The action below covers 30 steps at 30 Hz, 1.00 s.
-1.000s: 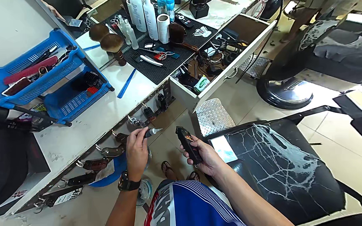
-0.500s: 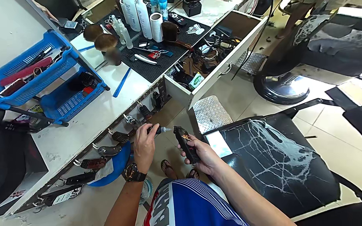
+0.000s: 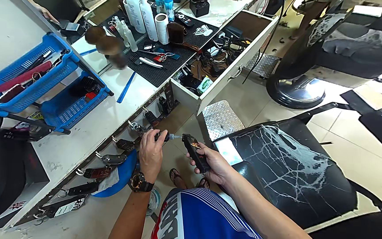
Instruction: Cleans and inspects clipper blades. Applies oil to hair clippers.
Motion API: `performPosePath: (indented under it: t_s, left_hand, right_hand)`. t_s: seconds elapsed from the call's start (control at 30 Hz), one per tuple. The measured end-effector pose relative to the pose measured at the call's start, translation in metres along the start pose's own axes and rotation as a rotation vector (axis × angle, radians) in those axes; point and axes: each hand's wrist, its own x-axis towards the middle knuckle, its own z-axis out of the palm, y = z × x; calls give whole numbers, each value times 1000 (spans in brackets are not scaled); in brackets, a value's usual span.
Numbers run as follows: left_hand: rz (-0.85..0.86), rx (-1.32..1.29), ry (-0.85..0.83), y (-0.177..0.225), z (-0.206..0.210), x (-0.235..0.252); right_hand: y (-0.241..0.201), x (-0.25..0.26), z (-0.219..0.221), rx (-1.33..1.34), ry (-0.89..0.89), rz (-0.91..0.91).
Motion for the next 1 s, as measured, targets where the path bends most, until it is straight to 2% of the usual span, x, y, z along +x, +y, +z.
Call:
performPosePath:
  t_s: [0.13,0.3,0.47,0.6,0.7,0.87,1.0]
  left_hand:
    - [-63,-74,-15,-1,0,-1]
    - [-289,-441,-29,-11,-18,0]
    - [-418,-705,196,-47,-74,4]
    - [-514,-596,401,-99,-123,-6]
    - [-630,-509,520,-137,-145,-18]
    - [-805,-441,611,-192,-148,-41]
    - [-871,-441,634,-220,-144,-52]
  right_hand:
    - [1,2,-2,48,-7,10]
    - [2,6,-10,126,-52,38]
    - [1,8,-11,112,-109,9]
    - [0,8,-11,-1,-166,-77]
    - [0,11,-9,-68,-191,-126]
    - [-1,14,-3,-138,-193,-159]
    - [-1,16,-1,-170,-182,-168]
